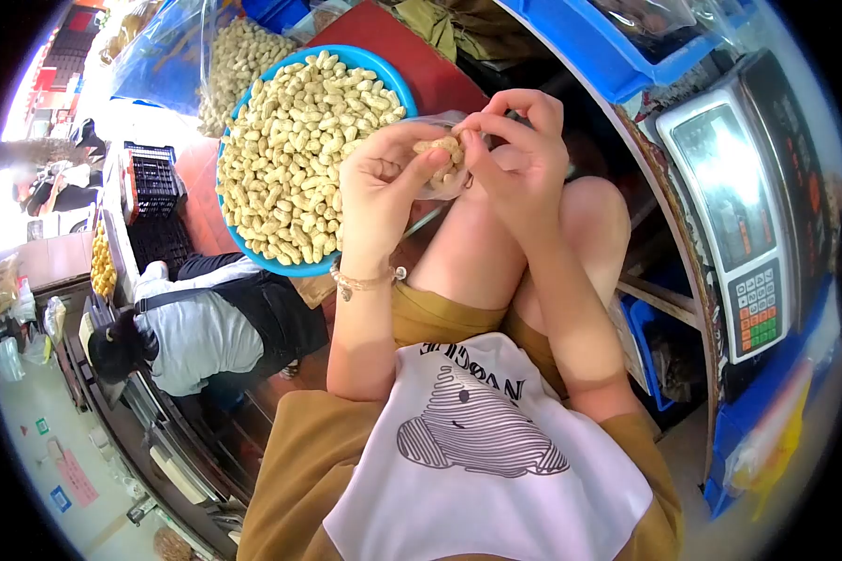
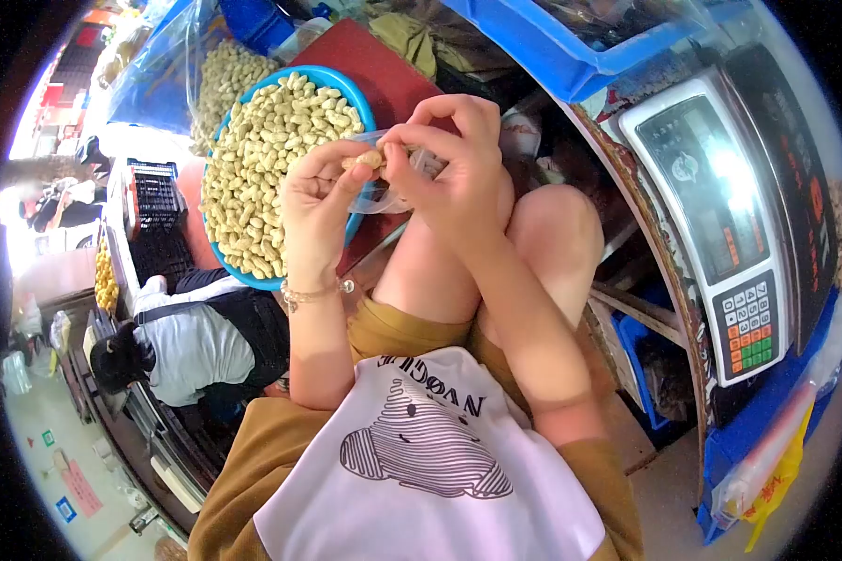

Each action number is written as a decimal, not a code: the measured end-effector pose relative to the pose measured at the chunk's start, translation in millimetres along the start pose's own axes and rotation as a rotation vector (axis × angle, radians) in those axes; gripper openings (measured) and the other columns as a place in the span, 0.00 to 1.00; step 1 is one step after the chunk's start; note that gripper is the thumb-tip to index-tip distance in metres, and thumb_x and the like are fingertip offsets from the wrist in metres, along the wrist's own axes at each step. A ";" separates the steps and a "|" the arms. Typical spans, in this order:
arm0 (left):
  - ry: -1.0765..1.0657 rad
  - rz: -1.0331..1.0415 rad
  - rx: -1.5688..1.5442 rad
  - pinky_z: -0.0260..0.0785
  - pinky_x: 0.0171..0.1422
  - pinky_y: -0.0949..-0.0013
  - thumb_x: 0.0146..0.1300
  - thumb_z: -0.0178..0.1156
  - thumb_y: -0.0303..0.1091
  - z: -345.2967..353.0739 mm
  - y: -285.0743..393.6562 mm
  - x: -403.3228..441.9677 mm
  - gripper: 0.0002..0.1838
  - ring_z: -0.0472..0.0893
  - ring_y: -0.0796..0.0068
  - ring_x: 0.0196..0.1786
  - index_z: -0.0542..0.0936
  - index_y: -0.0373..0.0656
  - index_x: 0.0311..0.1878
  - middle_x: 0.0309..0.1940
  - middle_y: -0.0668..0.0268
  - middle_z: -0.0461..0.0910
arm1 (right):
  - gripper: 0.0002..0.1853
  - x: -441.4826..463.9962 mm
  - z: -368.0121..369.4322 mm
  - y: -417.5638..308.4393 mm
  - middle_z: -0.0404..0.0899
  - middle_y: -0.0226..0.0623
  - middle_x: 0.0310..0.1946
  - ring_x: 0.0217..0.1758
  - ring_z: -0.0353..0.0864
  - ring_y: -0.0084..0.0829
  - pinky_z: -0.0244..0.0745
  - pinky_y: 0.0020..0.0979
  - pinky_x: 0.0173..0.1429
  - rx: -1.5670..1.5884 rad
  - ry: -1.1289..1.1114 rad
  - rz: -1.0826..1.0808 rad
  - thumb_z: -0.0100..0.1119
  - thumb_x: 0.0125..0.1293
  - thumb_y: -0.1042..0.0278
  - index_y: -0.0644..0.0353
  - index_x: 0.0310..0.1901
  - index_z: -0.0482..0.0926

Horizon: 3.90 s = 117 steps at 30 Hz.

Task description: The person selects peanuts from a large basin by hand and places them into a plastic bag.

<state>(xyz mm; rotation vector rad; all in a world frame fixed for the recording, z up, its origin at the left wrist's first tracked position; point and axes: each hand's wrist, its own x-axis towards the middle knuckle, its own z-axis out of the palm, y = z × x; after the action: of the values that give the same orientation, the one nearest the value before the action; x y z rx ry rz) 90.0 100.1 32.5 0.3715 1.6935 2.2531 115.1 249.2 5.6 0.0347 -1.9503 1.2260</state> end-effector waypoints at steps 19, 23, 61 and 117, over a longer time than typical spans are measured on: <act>-0.012 0.129 0.606 0.71 0.47 0.74 0.66 0.61 0.25 -7.8 -11.2 -1.0 0.10 0.81 0.77 0.47 0.81 0.38 0.49 0.45 0.64 0.84 | 0.07 4.3 -11.9 20.7 0.84 0.34 0.37 0.35 0.80 0.20 0.74 0.21 0.45 0.832 -0.012 0.554 0.63 0.64 0.77 0.67 0.42 0.82; -0.004 0.038 0.309 0.73 0.48 0.74 0.67 0.59 0.26 7.6 -7.9 -8.1 0.11 0.82 0.78 0.45 0.80 0.35 0.51 0.42 0.63 0.84 | 0.07 3.8 -8.9 11.0 0.84 0.34 0.37 0.36 0.80 0.19 0.75 0.20 0.44 0.682 -0.119 0.549 0.63 0.64 0.78 0.67 0.43 0.81; 0.582 0.063 1.632 0.74 0.45 0.60 0.60 0.62 0.34 -159.3 -9.2 13.1 0.09 0.84 0.59 0.39 0.87 0.51 0.42 0.33 0.61 0.85 | 0.04 -2.0 7.4 3.4 0.72 0.31 0.37 0.39 0.72 0.26 0.68 0.25 0.44 -0.064 -0.278 0.042 0.67 0.57 0.74 0.60 0.34 0.84; 0.289 0.080 -0.416 0.77 0.56 0.59 0.72 0.53 0.29 -145.6 19.2 -9.4 0.06 0.81 0.62 0.53 0.76 0.40 0.47 0.45 0.58 0.82 | 0.03 -3.3 9.3 3.7 0.72 0.33 0.36 0.41 0.73 0.34 0.67 0.32 0.50 -0.057 -0.314 0.066 0.66 0.56 0.70 0.56 0.33 0.84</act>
<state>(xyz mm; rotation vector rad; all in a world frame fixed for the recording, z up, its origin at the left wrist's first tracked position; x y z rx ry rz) 42.1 -37.3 11.0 0.0176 1.2894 2.7424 110.1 242.8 -1.1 0.1417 -2.2725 1.2672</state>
